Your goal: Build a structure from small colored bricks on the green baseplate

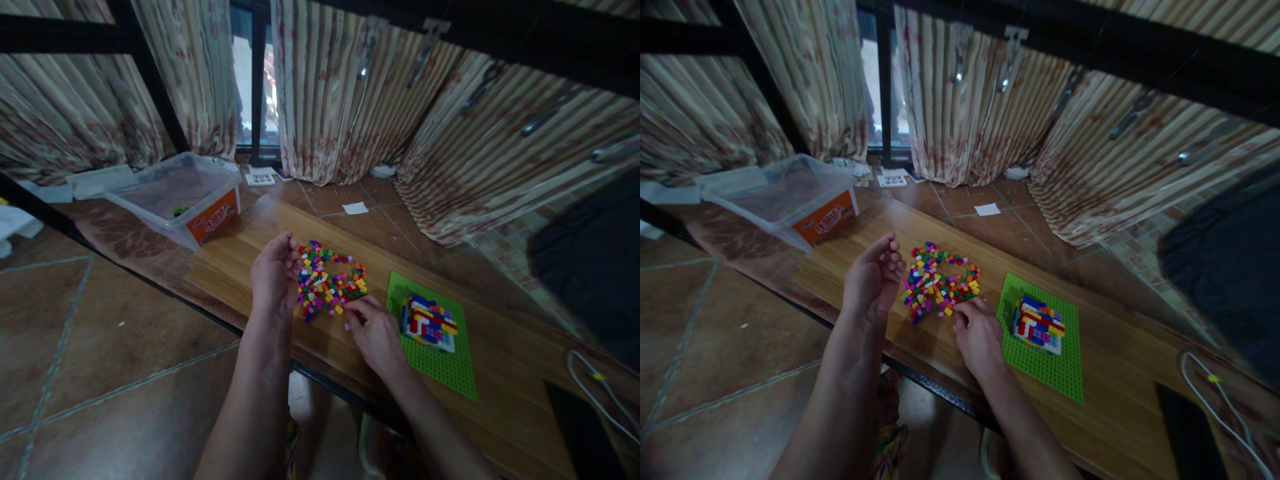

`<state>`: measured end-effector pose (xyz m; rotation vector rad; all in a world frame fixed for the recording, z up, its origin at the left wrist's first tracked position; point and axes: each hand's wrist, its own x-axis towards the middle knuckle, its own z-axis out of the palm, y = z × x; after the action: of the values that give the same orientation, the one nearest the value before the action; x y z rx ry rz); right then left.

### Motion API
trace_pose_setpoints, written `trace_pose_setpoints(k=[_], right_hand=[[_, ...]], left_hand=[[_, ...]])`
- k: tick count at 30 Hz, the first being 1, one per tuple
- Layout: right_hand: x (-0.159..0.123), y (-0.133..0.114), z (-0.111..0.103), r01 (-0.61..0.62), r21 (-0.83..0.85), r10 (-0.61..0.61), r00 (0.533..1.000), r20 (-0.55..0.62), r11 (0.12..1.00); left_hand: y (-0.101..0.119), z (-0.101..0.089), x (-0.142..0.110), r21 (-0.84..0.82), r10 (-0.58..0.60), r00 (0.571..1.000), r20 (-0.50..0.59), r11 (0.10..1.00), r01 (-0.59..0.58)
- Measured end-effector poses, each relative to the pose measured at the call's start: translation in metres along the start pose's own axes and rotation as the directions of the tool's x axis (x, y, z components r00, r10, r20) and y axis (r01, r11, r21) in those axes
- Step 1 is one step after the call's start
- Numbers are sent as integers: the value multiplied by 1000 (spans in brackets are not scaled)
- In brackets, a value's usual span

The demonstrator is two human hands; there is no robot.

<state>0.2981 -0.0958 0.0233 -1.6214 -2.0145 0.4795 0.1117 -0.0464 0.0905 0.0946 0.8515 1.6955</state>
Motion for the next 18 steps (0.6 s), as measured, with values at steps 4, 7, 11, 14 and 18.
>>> trace_pose_setpoints(k=[4,7,11,14,18], right_hand=[[4,-17,6,87,-11,-87,996,16,996],[8,-29,14,167,-39,-164,984,72,985],[15,-30,19,191,-98,-180,977,111,977],[21,-27,20,205,-129,-189,974,126,970],[24,-33,13,219,-109,-202,968,147,970]], left_hand=[[0,1,0,9,-3,1000,-1,1000,3],[-1,1,0,13,-12,1000,0,1000,12],[-2,2,1,22,-30,1000,8,999,30],[-2,3,1,32,-41,999,18,999,40],[-5,4,2,76,-48,999,23,996,46]])
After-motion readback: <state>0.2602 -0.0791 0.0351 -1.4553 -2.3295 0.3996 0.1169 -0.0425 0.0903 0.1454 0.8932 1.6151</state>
